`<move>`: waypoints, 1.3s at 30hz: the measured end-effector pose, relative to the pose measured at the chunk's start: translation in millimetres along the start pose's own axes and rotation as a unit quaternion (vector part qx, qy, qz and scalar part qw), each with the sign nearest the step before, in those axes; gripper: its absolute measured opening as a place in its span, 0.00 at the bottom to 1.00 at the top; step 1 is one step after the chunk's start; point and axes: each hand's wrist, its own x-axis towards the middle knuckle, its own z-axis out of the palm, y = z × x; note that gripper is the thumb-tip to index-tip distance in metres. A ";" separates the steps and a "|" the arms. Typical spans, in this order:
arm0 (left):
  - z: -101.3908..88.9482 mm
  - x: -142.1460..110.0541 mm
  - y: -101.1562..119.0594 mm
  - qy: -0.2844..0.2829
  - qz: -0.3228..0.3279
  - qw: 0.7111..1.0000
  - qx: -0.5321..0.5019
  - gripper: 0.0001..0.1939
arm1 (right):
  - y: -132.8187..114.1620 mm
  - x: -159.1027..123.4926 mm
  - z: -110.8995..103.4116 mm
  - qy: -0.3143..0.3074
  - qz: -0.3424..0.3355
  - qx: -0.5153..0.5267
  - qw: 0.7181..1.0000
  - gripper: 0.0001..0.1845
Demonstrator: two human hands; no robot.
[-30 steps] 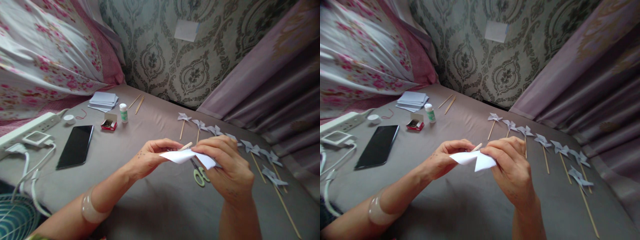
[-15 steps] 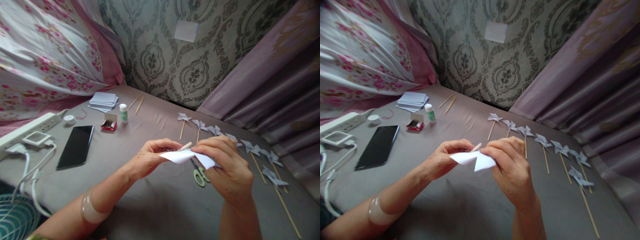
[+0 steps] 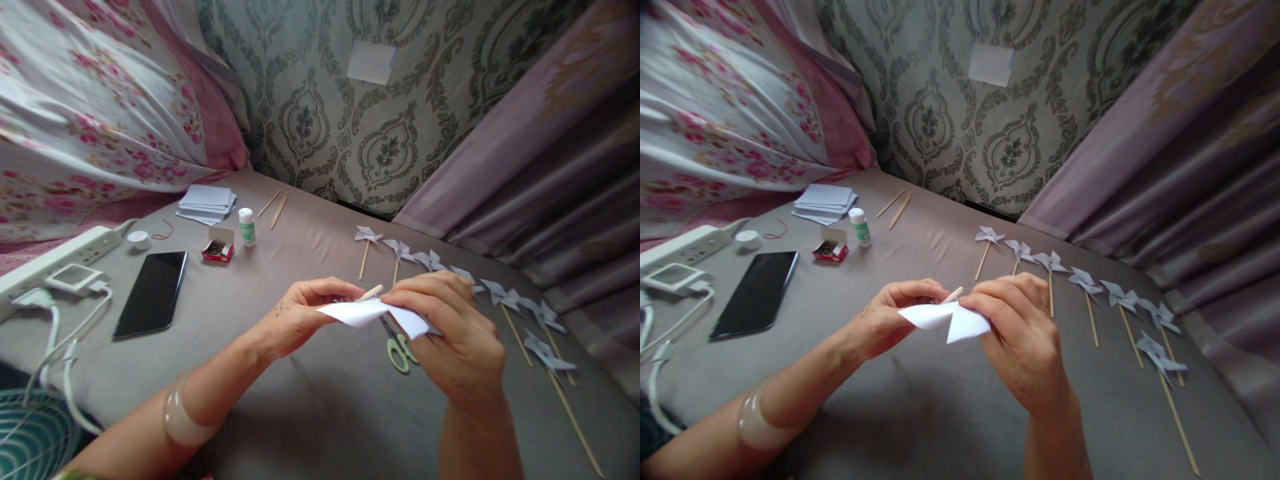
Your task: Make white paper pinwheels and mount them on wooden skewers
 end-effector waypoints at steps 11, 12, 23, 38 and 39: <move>-6.0 0.3 -0.2 -0.018 0.062 0.994 0.085 0.12 | -1.2 1.6 0.2 -0.002 0.009 0.000 1.000 0.08; -6.9 0.2 0.2 -0.020 0.073 0.992 0.099 0.11 | -1.1 1.8 0.3 -0.003 0.009 0.000 1.000 0.07; -8.6 -1.7 9.4 -0.023 0.123 0.976 0.180 0.16 | 2.2 -0.2 5.3 0.007 0.048 0.011 0.999 0.09; -21.7 14.3 -13.1 0.024 0.069 0.972 0.222 0.16 | 26.6 -12.0 30.9 -0.057 0.182 0.088 0.978 0.06; -20.1 15.7 -14.4 0.030 0.059 0.974 0.215 0.17 | 28.0 -12.8 32.9 -0.051 0.201 0.096 0.973 0.07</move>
